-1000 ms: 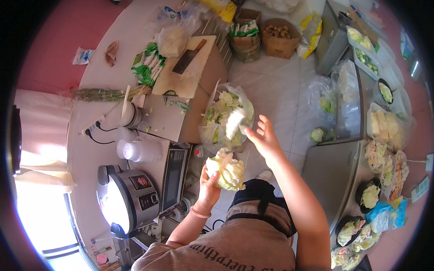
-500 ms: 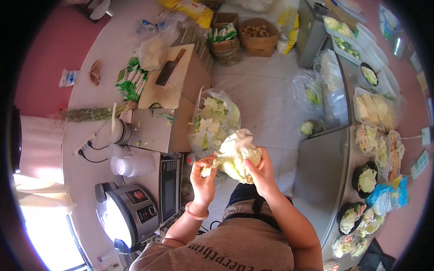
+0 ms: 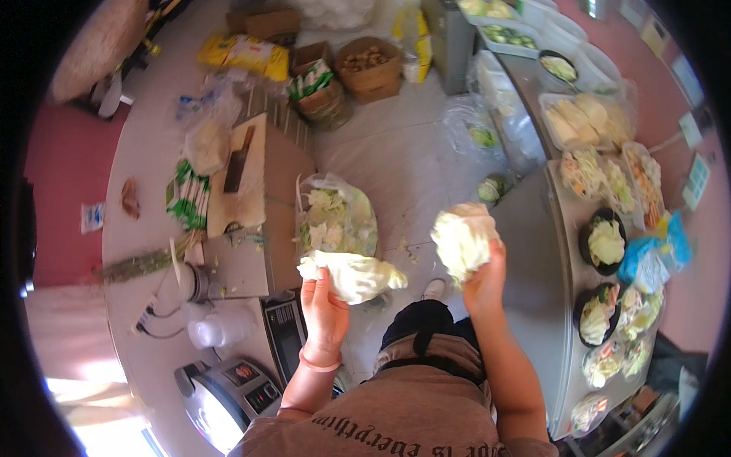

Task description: The person assembles multiple noodle bowls by hand, adding noodles, crab sticks, and cabbage leaves into black bowls on a countertop. The person handles containers of ingredients and arranges the bowls in rows.

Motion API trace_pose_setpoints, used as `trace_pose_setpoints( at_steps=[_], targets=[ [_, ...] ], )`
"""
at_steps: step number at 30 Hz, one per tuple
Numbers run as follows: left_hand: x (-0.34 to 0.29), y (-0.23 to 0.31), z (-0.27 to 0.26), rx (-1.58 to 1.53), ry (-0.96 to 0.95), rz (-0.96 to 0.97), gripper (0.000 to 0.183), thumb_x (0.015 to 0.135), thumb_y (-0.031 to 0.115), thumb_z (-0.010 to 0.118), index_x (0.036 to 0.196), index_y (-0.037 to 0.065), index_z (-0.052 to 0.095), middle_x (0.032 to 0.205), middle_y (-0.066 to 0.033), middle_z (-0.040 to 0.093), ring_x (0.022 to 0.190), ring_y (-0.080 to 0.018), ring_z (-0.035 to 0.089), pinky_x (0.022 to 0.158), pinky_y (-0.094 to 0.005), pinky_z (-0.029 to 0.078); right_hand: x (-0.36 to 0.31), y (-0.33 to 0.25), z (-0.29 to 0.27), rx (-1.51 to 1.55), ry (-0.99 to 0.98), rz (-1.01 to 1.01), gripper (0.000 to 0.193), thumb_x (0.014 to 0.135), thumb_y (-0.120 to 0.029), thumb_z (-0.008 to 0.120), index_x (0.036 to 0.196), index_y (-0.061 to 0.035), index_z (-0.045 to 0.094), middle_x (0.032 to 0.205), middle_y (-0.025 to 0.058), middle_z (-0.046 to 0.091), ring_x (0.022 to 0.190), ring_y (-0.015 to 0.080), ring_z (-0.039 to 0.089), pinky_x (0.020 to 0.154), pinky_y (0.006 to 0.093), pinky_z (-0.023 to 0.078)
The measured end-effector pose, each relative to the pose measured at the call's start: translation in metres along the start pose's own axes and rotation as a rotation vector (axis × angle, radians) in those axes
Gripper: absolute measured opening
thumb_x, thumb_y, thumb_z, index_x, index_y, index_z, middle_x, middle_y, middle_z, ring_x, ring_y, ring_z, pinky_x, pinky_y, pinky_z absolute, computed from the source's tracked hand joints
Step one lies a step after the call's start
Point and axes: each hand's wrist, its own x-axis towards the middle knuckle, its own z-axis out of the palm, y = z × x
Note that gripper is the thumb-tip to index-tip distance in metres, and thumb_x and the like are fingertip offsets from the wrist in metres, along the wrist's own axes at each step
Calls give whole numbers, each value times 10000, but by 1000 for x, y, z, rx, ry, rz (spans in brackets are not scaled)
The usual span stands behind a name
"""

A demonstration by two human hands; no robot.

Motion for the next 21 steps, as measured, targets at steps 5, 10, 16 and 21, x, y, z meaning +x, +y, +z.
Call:
trace_pose_setpoints(
  at_steps=[5, 10, 16, 21],
  targets=[
    [15, -43, 42, 126, -166, -208, 272, 1064, 181, 502, 1304, 55, 527, 1238, -66, 630, 1132, -214, 628, 949, -391, 534, -44, -54, -59, 365, 147, -137, 622, 1013, -491, 379, 1460, -62, 441, 1447, 114, 533, 1321, 277, 531, 1093, 443, 442],
    [-11, -112, 116, 287, -490, -359, 355, 1066, 251, 491, 1326, 11, 528, 1313, -131, 614, 1203, -272, 613, 1028, -453, 511, -122, -73, -111, 537, 174, -258, 632, 985, -477, 533, 1462, -78, 425, 1461, 101, 517, 1334, 281, 511, 1125, 469, 405],
    [-124, -234, 236, 308, -965, -580, 380, 1068, 197, 483, 1404, 25, 448, 1374, -161, 559, 1260, -308, 574, 1029, -507, 507, -271, -126, -201, 500, 371, -641, 852, 900, -588, 599, 1516, -64, 330, 1494, 131, 462, 1353, 312, 491, 1113, 491, 420],
    [-251, -374, 339, 264, -1200, -587, 338, 1051, 167, 528, 1359, 34, 481, 1344, -138, 577, 1230, -274, 590, 1021, -475, 515, -379, -133, -276, 556, 713, -956, 746, 948, -529, 518, 1506, -58, 366, 1476, 145, 493, 1331, 326, 512, 1083, 489, 445]
  ],
)
